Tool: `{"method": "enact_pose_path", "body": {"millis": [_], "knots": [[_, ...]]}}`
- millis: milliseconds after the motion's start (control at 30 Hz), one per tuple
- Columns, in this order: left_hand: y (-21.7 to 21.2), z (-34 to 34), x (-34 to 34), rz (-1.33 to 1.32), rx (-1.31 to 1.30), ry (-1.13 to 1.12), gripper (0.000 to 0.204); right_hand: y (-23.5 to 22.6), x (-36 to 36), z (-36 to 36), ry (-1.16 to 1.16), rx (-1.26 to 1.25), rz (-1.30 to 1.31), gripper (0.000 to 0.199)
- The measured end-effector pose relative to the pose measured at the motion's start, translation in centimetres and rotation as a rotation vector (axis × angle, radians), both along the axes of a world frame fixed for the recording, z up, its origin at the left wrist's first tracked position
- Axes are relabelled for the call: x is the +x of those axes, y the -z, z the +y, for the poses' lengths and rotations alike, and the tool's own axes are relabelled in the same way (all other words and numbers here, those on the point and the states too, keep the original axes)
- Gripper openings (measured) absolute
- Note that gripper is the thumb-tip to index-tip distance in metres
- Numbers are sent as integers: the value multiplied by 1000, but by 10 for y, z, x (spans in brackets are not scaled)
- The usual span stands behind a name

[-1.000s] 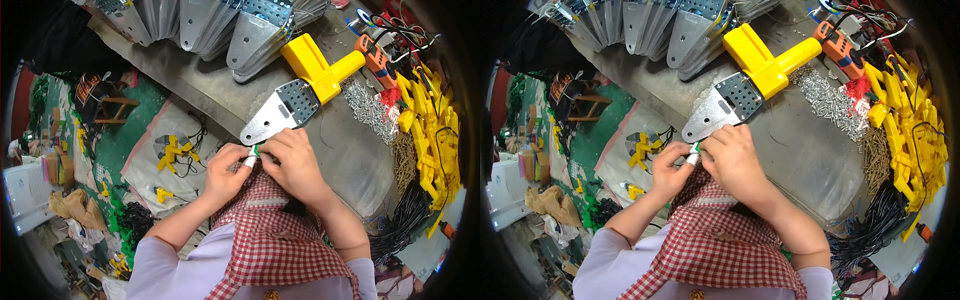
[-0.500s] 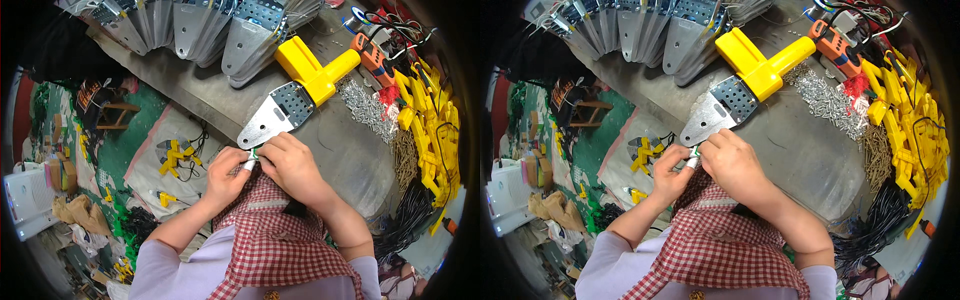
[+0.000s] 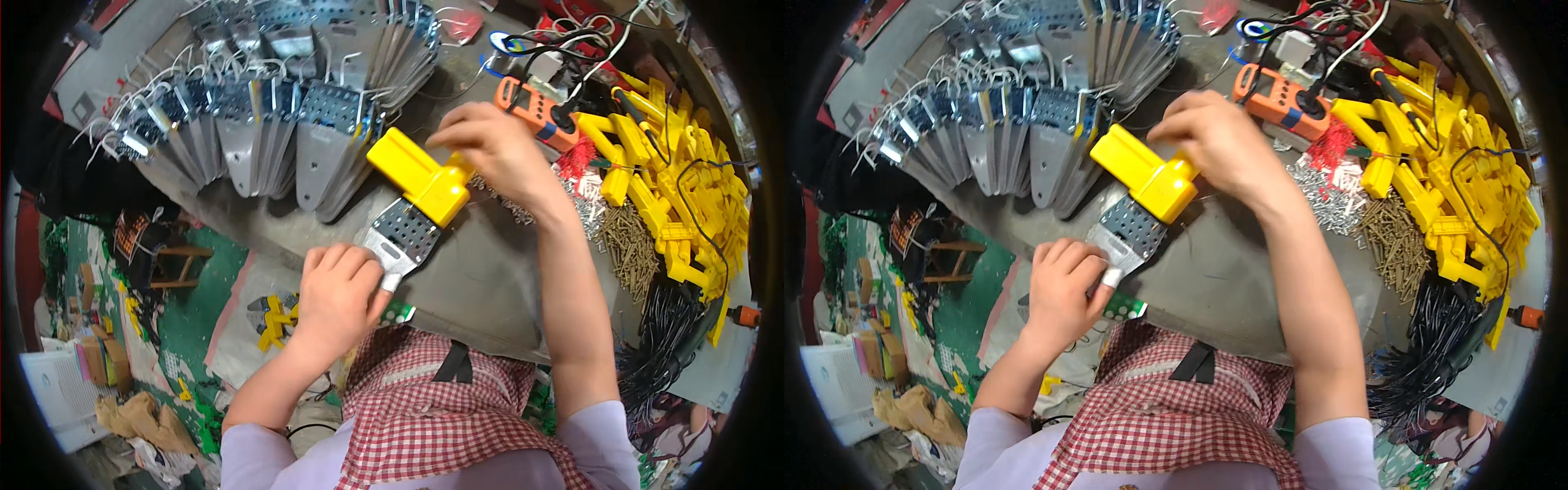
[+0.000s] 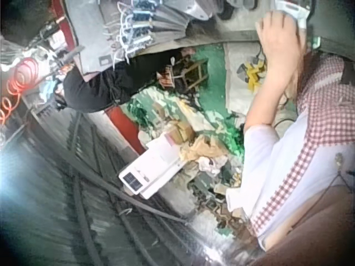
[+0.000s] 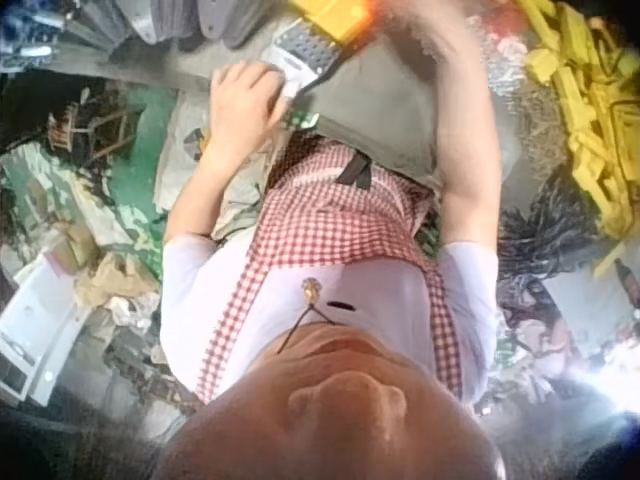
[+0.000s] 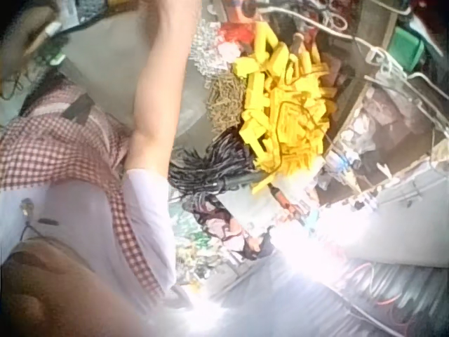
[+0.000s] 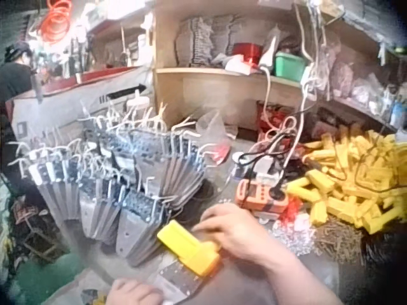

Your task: Assembling, wiring, and soldering components into a yellow plastic device housing.

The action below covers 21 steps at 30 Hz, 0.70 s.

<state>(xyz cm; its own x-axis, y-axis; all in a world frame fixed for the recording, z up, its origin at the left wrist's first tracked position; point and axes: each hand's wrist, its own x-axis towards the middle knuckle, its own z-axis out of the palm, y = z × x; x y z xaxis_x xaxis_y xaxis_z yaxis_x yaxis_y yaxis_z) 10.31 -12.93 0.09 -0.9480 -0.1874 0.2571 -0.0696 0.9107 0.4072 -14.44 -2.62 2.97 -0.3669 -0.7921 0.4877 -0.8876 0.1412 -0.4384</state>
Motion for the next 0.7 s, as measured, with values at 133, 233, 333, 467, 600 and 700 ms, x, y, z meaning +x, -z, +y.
{"method": "enact_pose_path", "body": {"millis": [133, 233, 333, 467, 600, 700], "knots": [[-24, 8, -69, 342, 22, 97, 32, -5, -46, 51, 670, -524, -45, 23], [-41, 18, -138, 238, -103, 106, 61, 14, -76, 55, 545, -375, 16, 25], [-38, 6, -168, -197, 126, 20, 67, -14, -48, 57, 419, -447, -89, 24], [-69, -4, -131, 128, 297, 113, 60, 6, -73, 100, 391, -515, -518, 30], [-90, -5, -29, 260, 1181, -30, 42, 42, -170, 125, 700, 192, 234, 28], [-82, -49, 54, 25, 1177, -155, 30, 54, -225, 94, 709, 505, 279, 28]]}}
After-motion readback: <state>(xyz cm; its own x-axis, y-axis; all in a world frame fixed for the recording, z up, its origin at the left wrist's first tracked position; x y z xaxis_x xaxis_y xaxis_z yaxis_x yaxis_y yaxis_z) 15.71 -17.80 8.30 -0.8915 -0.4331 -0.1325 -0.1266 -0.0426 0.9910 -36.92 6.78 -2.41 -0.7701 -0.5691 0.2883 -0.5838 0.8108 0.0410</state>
